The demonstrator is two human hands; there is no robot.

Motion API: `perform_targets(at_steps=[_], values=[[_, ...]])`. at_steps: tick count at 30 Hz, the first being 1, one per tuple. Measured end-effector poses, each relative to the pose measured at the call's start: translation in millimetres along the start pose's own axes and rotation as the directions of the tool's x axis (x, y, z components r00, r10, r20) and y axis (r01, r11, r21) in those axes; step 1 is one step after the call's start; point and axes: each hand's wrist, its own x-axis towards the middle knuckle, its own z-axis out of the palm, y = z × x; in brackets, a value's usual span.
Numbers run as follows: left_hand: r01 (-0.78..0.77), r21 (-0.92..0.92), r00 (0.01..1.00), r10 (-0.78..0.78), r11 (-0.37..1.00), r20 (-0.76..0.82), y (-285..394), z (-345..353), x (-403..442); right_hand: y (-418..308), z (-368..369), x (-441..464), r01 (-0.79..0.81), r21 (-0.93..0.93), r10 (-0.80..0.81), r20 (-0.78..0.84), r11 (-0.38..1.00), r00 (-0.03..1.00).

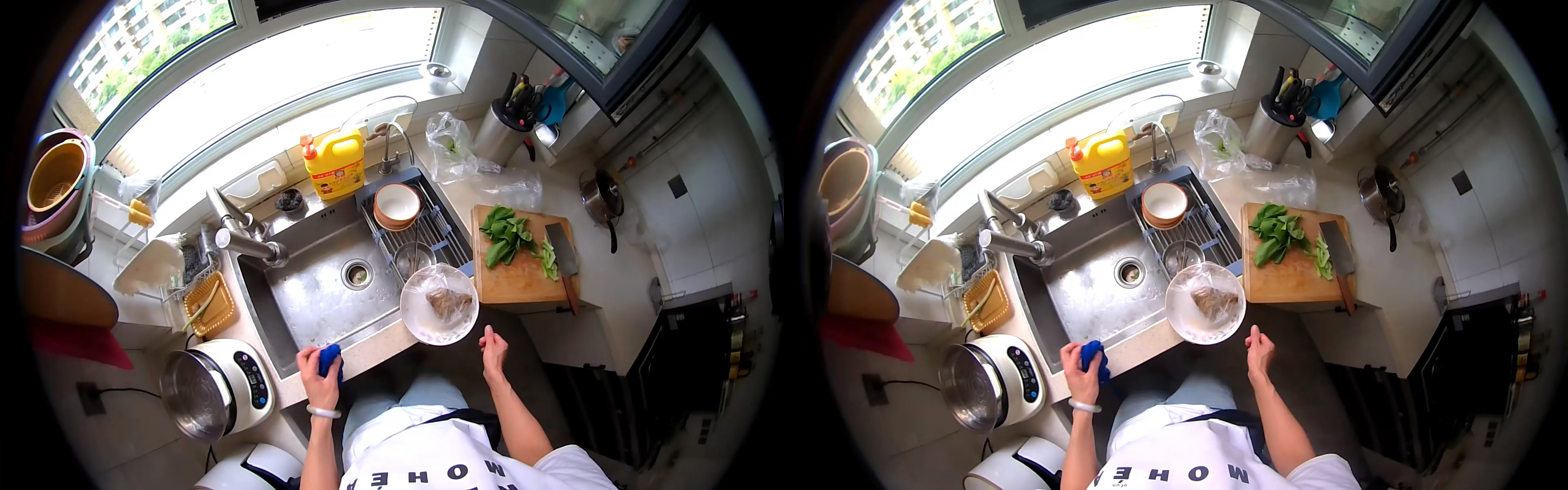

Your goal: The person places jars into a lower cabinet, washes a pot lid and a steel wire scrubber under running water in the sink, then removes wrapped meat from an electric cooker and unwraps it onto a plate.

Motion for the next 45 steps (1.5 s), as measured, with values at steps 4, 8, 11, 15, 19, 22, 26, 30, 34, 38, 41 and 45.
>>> perform_targets(at_steps=[4, 8, 11, 15, 19, 22, 26, 30, 34, 38, 41, 45], values=[[-0.077, 0.192, 0.992, 0.055, 0.978, 0.113, -47, 43, -20, 4, 3, -2, -0.227, 0.047, 0.207, 0.269, 0.973, 0.941], [-0.053, 0.379, 0.992, 0.005, 0.924, 0.127, -60, 78, -38, 2, 7, -5, -0.268, -0.061, 0.264, 0.469, 0.962, 0.843], [-0.005, 0.364, 0.989, -0.050, 0.931, 0.139, -62, 88, -36, 3, 13, -4, -0.365, -0.077, 0.348, 0.536, 0.928, 0.769], [-0.004, 0.382, 0.992, -0.044, 0.924, 0.118, -65, 91, -37, 1, 20, -2, -0.415, -0.043, 0.376, 0.516, 0.909, 0.770], [-0.012, 0.381, 0.993, -0.035, 0.925, 0.116, -64, 92, -38, -5, 21, -1, -0.442, -0.074, 0.425, 0.453, 0.894, 0.784], [-0.025, 0.399, 0.996, -0.012, 0.917, 0.091, -63, 94, -40, -7, 21, -2, -0.481, -0.072, 0.464, 0.424, 0.874, 0.778], [-0.119, 0.386, 0.990, 0.080, 0.915, 0.116, -54, 99, -39, -13, 19, -5, -0.509, -0.077, 0.493, 0.409, 0.857, 0.768], [-0.204, 0.268, 0.954, 0.129, 0.942, 0.272, -31, 116, -36, -21, 12, -7, -0.502, -0.060, 0.471, 0.459, 0.863, 0.753], [-0.114, 0.349, 0.978, 0.044, 0.930, 0.203, -22, 134, -30, -23, 0, -6, -0.486, 0.005, 0.421, 0.490, 0.874, 0.763], [-0.289, 0.335, 0.946, 0.214, 0.897, 0.244, 30, 123, -36, -20, -7, 2, -0.455, 0.063, 0.373, 0.478, 0.888, 0.795], [0.253, 0.034, 0.875, -0.243, 0.967, 0.418, 2, 152, -59, -18, -2, 14, -0.464, 0.073, 0.391, 0.433, 0.883, 0.812], [0.859, -0.149, 0.465, -0.627, 0.489, 0.625, -16, 194, -66, -18, 14, 22, -0.381, 0.051, 0.329, 0.405, 0.923, 0.853]])
